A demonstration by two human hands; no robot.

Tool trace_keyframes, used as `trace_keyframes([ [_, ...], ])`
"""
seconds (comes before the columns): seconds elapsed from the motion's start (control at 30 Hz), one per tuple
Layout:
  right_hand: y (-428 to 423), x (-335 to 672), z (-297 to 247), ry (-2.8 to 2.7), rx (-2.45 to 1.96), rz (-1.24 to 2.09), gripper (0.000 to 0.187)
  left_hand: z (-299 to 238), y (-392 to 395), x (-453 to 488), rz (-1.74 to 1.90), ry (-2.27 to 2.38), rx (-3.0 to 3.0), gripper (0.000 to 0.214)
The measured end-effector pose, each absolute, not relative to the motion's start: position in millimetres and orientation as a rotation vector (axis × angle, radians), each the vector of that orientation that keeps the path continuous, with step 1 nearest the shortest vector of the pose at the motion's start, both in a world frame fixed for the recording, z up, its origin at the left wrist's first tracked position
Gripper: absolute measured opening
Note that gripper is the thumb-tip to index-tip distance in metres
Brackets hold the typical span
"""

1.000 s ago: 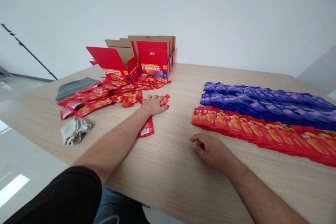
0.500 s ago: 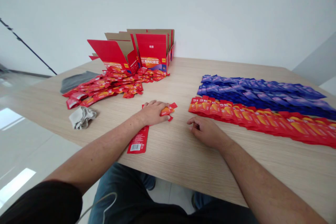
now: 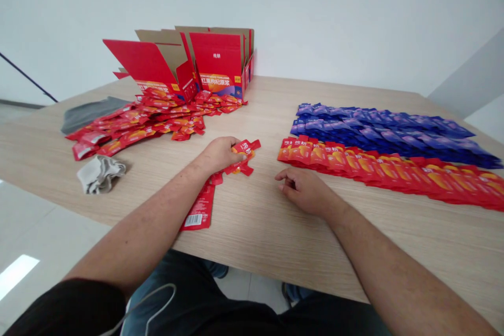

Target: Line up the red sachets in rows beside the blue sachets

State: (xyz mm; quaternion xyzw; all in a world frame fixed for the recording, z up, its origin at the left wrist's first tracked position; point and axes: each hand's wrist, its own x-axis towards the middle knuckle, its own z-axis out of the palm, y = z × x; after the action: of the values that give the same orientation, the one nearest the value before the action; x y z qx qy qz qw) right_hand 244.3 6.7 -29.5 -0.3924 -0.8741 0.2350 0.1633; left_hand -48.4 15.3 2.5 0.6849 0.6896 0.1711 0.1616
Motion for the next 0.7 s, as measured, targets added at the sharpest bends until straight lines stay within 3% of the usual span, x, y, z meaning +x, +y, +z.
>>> trace_keyframes([
  [0.07, 6, 243, -30, -2.479, -1.120, 0.676, 0.026, 3, 9, -52, 0.661, 1.869, 1.762, 0.025],
  [0.2, 1, 236, -26, -2.331, -1.180, 0.785, 0.022, -2, -4, -34, 1.060, 1.411, 1.258, 0.043],
  [0.33, -9, 225, -22, -2.036, -1.218, 1.109, 0.025, -11, -19, 1, 1.177, 1.045, 1.123, 0.051],
  [0.47, -16, 219, -23, -1.946, -1.116, 1.202, 0.036, -17, -30, 19, 1.097, 1.075, 1.253, 0.045],
  [0.7, -13, 224, -19, -2.034, -1.052, 1.162, 0.030, -8, -31, 12, 1.099, 1.216, 1.403, 0.034],
])
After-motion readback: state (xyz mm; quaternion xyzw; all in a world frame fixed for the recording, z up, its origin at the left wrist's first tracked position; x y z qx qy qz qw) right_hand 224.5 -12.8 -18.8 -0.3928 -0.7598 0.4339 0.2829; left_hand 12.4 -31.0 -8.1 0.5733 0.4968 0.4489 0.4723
